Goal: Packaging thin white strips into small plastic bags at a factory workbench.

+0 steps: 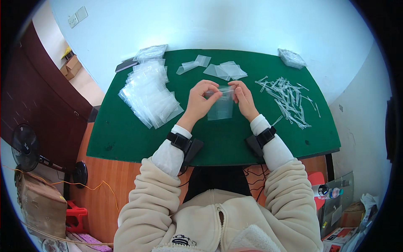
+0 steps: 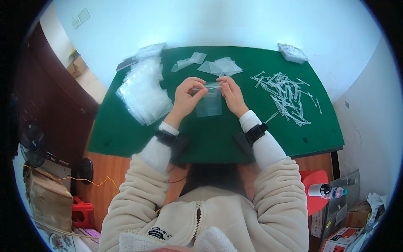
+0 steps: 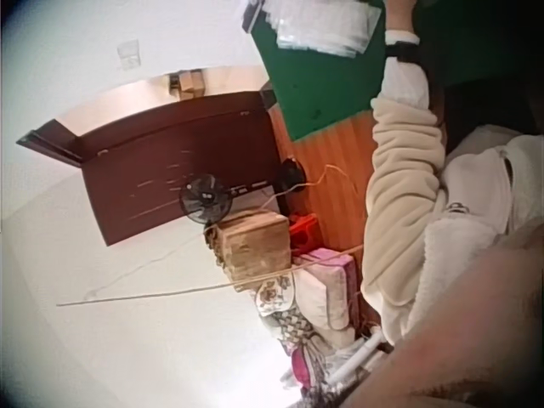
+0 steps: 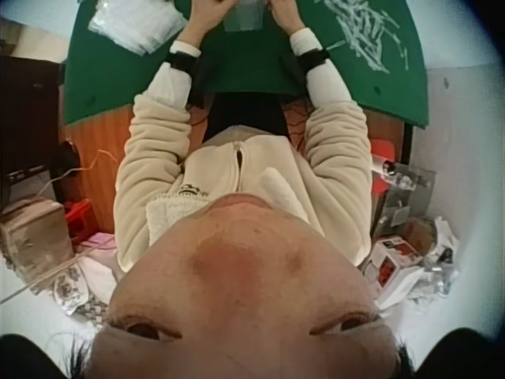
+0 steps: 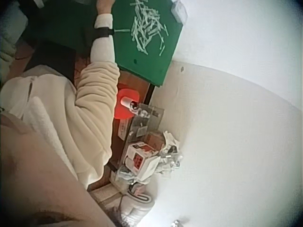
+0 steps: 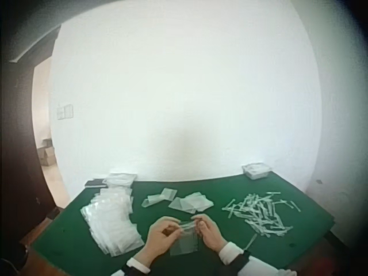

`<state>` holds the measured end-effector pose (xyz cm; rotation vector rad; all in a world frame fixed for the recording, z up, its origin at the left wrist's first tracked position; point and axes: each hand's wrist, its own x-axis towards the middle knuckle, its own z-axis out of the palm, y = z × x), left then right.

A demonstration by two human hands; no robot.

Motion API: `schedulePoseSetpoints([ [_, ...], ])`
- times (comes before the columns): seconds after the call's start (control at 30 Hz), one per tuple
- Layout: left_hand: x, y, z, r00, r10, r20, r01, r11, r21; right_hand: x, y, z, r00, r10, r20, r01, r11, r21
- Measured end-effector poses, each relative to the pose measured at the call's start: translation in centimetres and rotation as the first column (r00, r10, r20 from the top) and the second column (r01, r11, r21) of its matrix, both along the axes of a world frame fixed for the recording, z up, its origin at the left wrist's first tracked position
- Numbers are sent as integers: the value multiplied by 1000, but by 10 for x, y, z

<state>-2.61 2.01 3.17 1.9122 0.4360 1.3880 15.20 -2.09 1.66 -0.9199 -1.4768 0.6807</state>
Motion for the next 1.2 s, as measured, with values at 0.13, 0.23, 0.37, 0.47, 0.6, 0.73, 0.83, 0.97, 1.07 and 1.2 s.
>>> schedulePoseSetpoints([
  [0.13, -4, 2, 1, 996, 76, 35, -76, 997, -5, 0, 3, -4, 994, 43, -99, -52, 995, -84],
  [0.23, -5, 4, 1, 988, 124, 91, -115, 989, -97, 2, 7, -10, 996, 75, -56, -82, 989, -126],
  [0.37, -5, 9, -1, 966, 186, 178, -140, 959, -245, 6, 13, -20, 993, 90, 75, -79, 988, -135],
  [0.47, -4, 5, 4, 941, 150, 303, -18, 918, -395, 3, 12, -18, 999, 44, -8, -44, 995, -95],
  [0.6, -8, 7, 3, 997, 64, 37, -41, 898, -439, 0, 8, -12, 994, -25, -110, 18, 998, -61],
  [0.73, -11, 10, -1, 998, 34, 58, -7, 911, -412, -1, 6, -8, 989, -97, -113, 87, 992, -88],
  [0.83, -9, 12, -4, 994, 57, 97, -10, 904, -427, 4, 10, -10, 989, -146, 8, 146, 988, -55],
  [0.97, -8, 11, -4, 995, 36, 93, 11, 891, -454, 0, 3, 0, 931, -364, -40, 365, 916, 165],
  [1.07, -6, 10, -4, 994, -19, 106, 68, 876, -478, 3, 5, -2, 918, -397, -19, 392, 898, 199],
  [1.2, -7, 12, -4, 977, -67, 204, 170, 823, -542, 15, 15, -14, 922, -364, -128, 382, 909, 167],
])
